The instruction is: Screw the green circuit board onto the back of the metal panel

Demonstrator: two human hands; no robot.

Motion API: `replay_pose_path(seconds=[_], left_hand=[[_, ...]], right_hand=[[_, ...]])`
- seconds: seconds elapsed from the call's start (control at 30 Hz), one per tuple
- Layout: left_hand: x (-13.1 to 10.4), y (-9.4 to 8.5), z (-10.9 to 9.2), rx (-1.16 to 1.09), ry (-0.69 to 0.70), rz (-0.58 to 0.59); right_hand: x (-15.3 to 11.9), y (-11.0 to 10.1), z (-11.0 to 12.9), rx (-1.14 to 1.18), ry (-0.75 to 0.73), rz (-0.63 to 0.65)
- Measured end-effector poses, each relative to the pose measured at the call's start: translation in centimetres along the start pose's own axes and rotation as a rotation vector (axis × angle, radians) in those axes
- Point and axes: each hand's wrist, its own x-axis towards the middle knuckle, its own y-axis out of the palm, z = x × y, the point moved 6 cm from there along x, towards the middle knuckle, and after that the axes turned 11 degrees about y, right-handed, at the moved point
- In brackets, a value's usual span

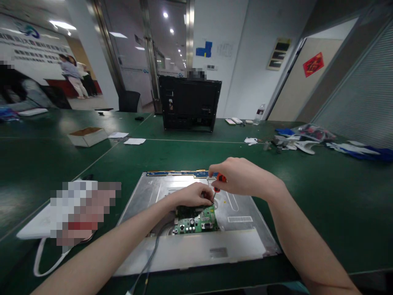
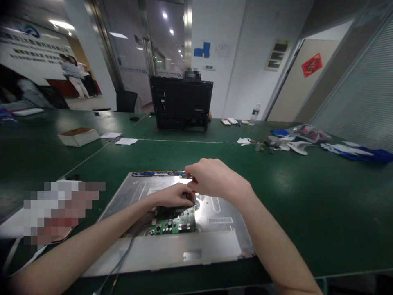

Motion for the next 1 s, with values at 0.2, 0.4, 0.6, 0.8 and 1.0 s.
replay_pose_path(seconds=[0.2, 0.4, 0.6, 0.8, 1.0], left_hand=[[0.02, 0.11, 0.25, -0.028, -0.005, -0.003], [-0.01, -0.01, -0.1, -0.003, 0.014, 0.003], [0.02, 0.05, 0.12, -0.004, 0.002, -0.007], [0.09, 0.09, 0.15, -0.035, 0.011, 0.004], [0.02, -0.21, -0.25, 0.039, -0.017, 0.007]], right_hand=[[-0.13, 0.11, 0.33, 0.023, -0.052, -0.012], [0.53, -0.12, -0.22, -0.058, 0.066, -0.06], [0.46, -0.08, -0.34, -0.048, 0.011, -0.047], [0.14, -0.12, -0.02, 0.024, -0.058, -0.045], [0.31, -0.2, -0.19, -0.017, 0.004, -0.036]])
